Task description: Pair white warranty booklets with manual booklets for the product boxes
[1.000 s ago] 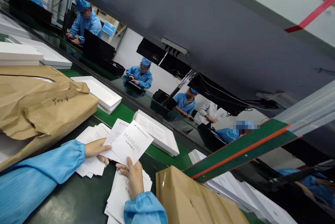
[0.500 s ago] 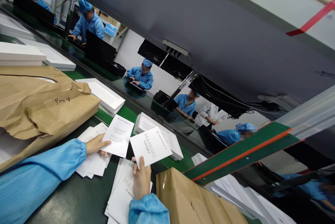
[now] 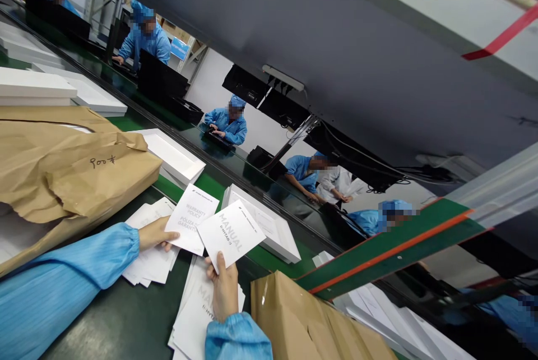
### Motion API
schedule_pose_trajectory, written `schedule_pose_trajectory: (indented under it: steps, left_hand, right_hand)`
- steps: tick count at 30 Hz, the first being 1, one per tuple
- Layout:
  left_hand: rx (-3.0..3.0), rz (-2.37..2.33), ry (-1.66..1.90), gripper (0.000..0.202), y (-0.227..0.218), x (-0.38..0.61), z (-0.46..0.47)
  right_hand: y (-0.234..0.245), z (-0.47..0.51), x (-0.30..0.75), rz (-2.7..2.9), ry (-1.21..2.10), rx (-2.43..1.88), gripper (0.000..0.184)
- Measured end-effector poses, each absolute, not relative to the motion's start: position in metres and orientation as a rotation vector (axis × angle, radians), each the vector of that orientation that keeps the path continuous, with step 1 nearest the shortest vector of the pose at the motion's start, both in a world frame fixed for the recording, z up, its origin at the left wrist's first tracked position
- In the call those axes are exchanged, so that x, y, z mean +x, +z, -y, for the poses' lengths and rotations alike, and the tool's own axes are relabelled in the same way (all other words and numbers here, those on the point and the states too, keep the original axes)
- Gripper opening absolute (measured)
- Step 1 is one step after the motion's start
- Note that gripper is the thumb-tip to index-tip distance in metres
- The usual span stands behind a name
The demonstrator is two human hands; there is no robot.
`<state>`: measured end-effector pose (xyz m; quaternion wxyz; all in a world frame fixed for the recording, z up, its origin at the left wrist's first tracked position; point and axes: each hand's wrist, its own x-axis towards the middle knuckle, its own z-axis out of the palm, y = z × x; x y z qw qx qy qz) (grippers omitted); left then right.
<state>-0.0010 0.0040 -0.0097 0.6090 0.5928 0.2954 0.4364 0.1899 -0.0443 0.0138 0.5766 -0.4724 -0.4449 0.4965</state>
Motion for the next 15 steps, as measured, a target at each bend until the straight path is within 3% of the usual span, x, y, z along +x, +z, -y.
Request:
schedule_pose_trajectory:
  steps: [15]
  left_hand:
    - [1.332,-0.667,1.021,0.038,-0.0079,-0.002,-0.0025]
  right_hand:
    - [0.0163,0.0456,0.1881,1.114,1.178,-1.152,0.034]
